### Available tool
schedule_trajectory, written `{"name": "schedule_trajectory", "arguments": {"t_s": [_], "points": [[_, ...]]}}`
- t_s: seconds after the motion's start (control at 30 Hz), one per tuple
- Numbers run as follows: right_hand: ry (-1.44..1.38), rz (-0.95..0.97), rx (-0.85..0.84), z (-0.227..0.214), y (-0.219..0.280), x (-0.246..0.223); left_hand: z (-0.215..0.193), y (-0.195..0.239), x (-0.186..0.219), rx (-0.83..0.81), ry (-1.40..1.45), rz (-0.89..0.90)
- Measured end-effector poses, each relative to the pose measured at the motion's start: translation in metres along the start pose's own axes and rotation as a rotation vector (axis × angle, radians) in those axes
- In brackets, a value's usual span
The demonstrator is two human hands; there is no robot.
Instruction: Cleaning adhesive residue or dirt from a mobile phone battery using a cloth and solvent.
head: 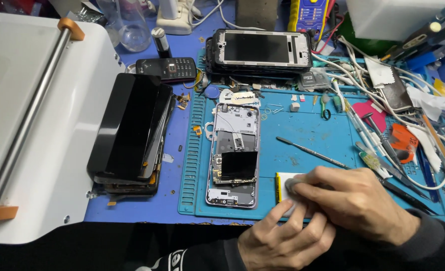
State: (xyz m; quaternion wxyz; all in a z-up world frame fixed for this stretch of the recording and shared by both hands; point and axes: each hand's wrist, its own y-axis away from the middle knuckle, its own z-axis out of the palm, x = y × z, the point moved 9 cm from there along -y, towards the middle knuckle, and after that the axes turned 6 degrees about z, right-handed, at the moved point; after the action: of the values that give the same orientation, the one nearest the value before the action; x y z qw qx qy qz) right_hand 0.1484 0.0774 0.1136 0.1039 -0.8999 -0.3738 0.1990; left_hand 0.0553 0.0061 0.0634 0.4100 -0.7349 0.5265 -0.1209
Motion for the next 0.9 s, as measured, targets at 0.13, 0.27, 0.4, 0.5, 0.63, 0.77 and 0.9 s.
{"name": "schedule_trajectory", "arguments": {"t_s": [0.13,0.27,0.4,0.5,0.63,0.77,0.9], "points": [[0.032,0.151,0.006,-0.008,0.006,0.013,-0.002,-0.002,-0.002,0.009,-0.07,-0.006],[0.01,0.122,0.038,-0.007,0.003,0.009,-0.001,0.001,0.0,0.032,-0.066,0.0],[0.055,0.178,0.029,-0.011,0.005,0.014,0.0,0.0,0.001,0.022,-0.079,-0.009],[0.015,0.081,0.039,-0.007,0.013,0.007,-0.002,-0.001,-0.001,0.017,-0.035,-0.005],[0.043,0.188,-0.002,-0.003,0.006,0.014,0.001,0.001,0.002,0.013,-0.06,-0.012],[0.039,0.135,0.02,-0.007,0.006,0.011,-0.001,0.0,-0.001,0.03,-0.065,-0.014],[0.026,0.147,0.03,-0.004,-0.003,0.009,0.0,0.001,0.001,0.03,-0.091,-0.011]]}}
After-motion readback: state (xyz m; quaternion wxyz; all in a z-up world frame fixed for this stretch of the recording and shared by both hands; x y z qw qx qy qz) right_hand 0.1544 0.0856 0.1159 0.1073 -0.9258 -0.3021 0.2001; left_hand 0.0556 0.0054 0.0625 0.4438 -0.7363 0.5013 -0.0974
